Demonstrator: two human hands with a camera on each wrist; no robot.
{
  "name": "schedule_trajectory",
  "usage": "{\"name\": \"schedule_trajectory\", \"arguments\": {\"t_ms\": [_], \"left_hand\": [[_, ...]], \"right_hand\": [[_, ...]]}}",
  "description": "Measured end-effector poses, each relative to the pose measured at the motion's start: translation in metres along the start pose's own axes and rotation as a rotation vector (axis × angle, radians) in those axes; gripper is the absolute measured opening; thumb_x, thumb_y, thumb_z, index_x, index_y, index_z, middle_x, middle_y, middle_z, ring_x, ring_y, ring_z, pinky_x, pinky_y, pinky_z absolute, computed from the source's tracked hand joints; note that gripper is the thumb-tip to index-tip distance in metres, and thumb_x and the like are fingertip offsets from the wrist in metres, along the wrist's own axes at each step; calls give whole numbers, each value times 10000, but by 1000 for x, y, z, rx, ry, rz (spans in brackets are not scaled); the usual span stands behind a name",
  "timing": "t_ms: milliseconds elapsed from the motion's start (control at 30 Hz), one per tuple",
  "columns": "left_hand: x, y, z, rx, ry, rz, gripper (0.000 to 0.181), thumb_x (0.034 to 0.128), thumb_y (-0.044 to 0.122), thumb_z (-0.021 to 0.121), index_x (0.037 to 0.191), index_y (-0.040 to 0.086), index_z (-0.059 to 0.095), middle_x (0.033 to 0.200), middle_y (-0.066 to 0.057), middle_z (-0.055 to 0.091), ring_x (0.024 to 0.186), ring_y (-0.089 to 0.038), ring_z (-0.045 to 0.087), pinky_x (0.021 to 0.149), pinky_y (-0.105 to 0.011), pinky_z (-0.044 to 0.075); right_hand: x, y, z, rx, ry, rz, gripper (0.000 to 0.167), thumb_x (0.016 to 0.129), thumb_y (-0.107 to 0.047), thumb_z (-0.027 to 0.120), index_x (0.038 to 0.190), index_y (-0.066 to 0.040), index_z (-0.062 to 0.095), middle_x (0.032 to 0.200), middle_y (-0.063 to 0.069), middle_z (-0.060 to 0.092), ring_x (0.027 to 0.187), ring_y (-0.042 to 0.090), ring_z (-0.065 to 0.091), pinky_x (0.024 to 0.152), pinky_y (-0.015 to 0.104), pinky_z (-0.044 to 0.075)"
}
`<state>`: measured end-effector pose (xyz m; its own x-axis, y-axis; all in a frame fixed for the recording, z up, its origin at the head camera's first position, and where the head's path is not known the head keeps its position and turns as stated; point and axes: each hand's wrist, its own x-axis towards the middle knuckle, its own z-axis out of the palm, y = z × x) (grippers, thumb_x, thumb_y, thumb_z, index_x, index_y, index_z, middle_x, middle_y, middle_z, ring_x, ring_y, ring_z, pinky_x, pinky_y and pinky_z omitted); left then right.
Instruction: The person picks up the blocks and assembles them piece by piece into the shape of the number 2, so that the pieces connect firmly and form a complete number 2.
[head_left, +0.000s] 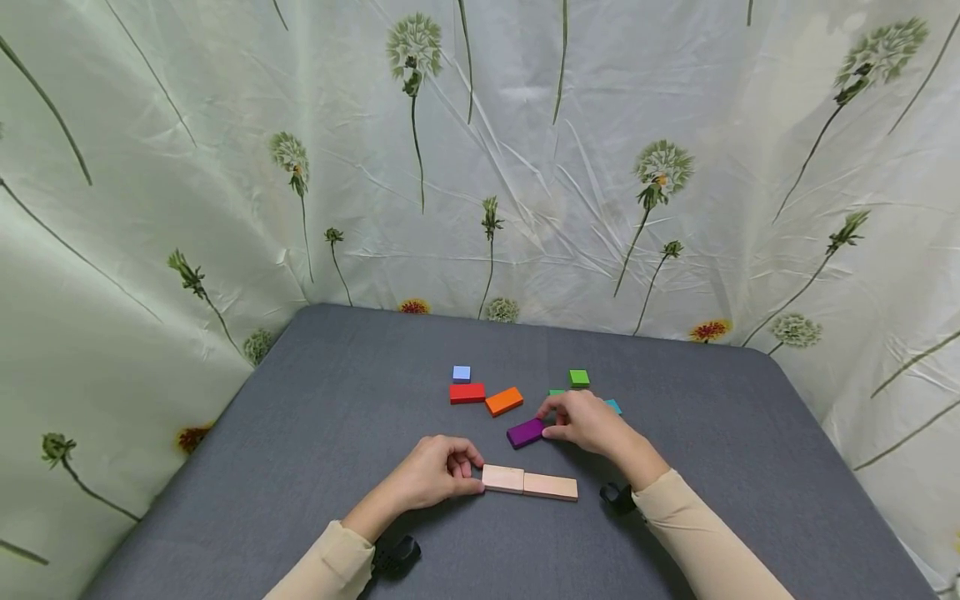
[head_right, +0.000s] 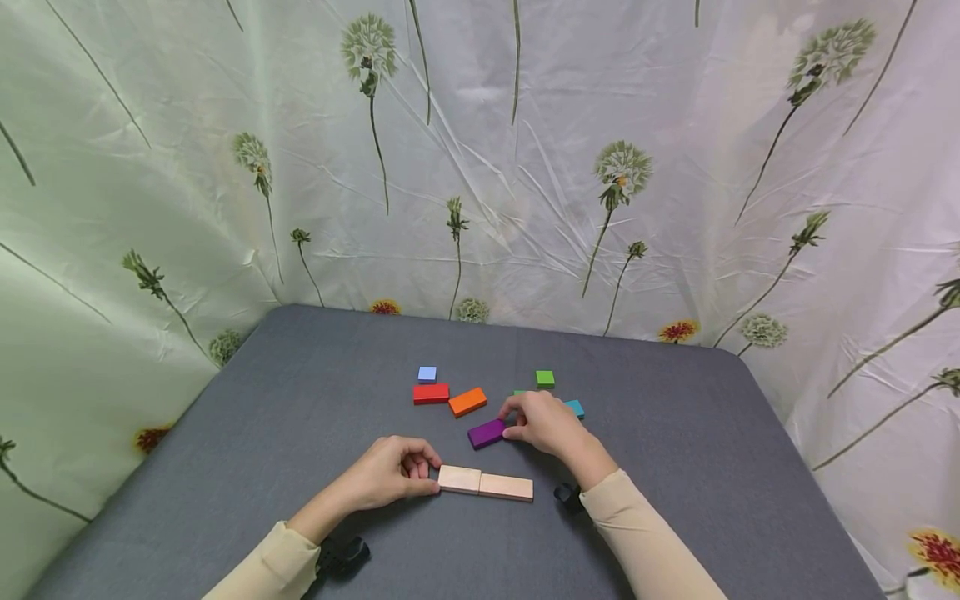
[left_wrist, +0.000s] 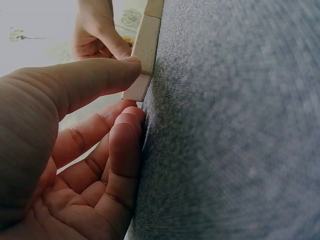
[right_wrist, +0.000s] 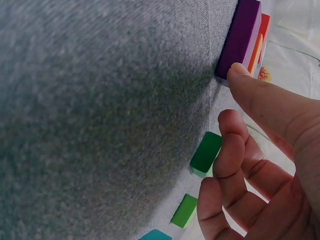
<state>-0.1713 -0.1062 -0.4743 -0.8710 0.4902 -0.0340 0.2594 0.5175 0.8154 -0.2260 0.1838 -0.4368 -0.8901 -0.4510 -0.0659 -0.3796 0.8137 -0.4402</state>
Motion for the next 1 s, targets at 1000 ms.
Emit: {"name": "schedule_trajectory", "arguments": {"t_ms": [1000], "left_hand": [[0, -1, 0, -6, 7, 2, 171, 856, 157, 917, 942, 143, 770, 764, 83, 623, 678, -43, 544, 598, -180, 440]], "right_hand": [[12, -18, 3, 21, -65, 19, 182, 956, -162, 824, 1133, -175, 786, 767, -31, 604, 672, 116, 513, 611, 236, 392]]}}
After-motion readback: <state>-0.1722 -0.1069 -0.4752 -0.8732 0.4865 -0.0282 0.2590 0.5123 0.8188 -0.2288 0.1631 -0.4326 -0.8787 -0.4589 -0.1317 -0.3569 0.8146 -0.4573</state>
